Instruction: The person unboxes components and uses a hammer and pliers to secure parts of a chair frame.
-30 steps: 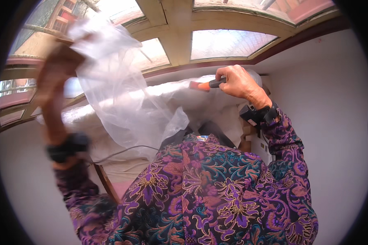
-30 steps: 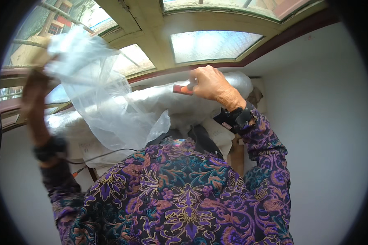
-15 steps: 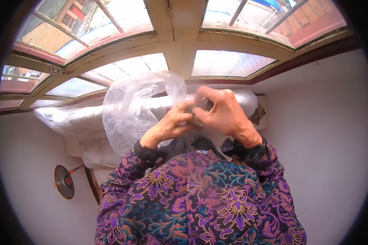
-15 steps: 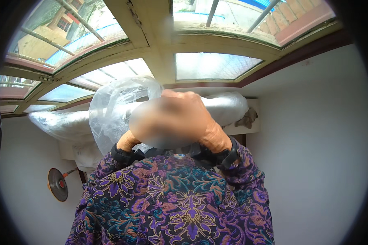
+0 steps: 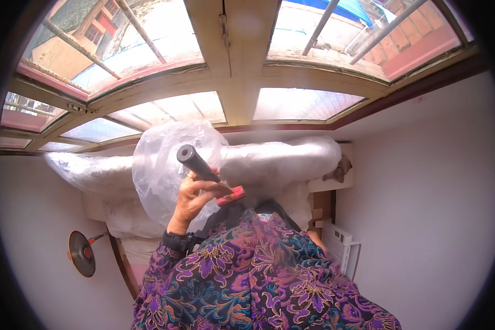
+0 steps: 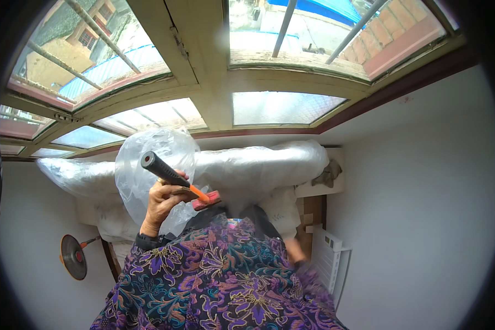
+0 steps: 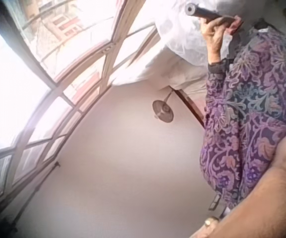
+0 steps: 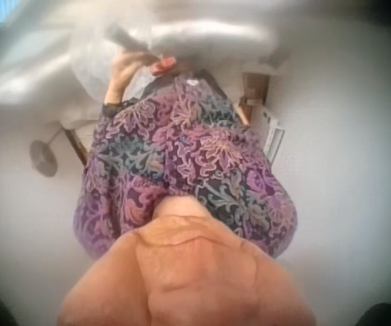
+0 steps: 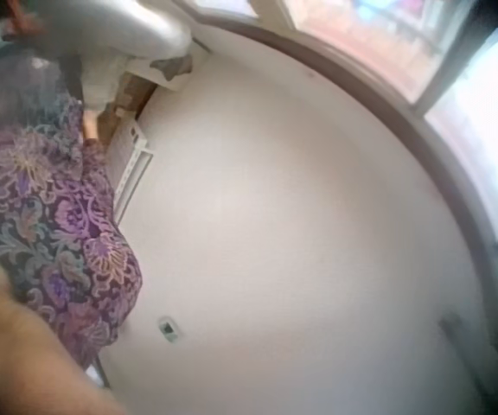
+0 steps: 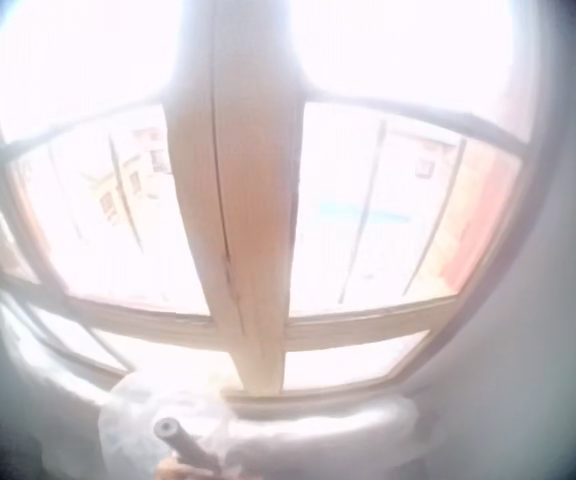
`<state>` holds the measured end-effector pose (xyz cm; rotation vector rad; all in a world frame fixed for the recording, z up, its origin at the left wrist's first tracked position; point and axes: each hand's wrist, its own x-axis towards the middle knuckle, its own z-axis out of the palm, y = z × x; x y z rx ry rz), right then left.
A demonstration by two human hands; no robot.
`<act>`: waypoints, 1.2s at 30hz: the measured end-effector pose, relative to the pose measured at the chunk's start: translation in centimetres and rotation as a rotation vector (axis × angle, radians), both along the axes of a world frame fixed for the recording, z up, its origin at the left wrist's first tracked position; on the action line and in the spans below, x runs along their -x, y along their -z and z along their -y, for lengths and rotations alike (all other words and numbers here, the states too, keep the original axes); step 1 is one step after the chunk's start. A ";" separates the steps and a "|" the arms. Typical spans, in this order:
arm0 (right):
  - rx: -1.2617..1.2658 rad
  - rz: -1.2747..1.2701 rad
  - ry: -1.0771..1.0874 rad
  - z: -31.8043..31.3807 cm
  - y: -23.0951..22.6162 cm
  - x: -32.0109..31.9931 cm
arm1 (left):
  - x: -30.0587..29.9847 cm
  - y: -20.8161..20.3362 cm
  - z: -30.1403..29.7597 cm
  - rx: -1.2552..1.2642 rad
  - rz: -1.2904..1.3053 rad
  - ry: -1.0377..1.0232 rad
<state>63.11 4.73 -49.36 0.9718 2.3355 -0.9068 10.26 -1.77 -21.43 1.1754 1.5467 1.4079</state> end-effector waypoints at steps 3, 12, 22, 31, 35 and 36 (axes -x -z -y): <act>0.433 0.135 0.428 6.5 -1.5 -1.9 | 0.5 0.0 1.2 0.005 0.016 -0.076; 0.782 0.055 0.413 7.8 -16.5 1.5 | 3.8 -2.4 3.0 0.030 -0.004 -0.239; 0.962 -0.108 0.117 3.5 -29.0 7.7 | 5.3 -6.4 4.2 -0.037 -0.069 -0.258; 0.960 -0.182 0.096 -1.2 -33.6 12.2 | 4.5 -5.8 4.4 -0.047 -0.013 -0.233; 0.895 -0.011 -0.113 -4.3 -33.5 14.4 | 4.0 -5.9 4.5 -0.103 0.088 -0.248; 0.911 0.069 -0.111 -4.7 -32.8 14.7 | 4.3 -5.7 4.3 -0.085 0.026 -0.230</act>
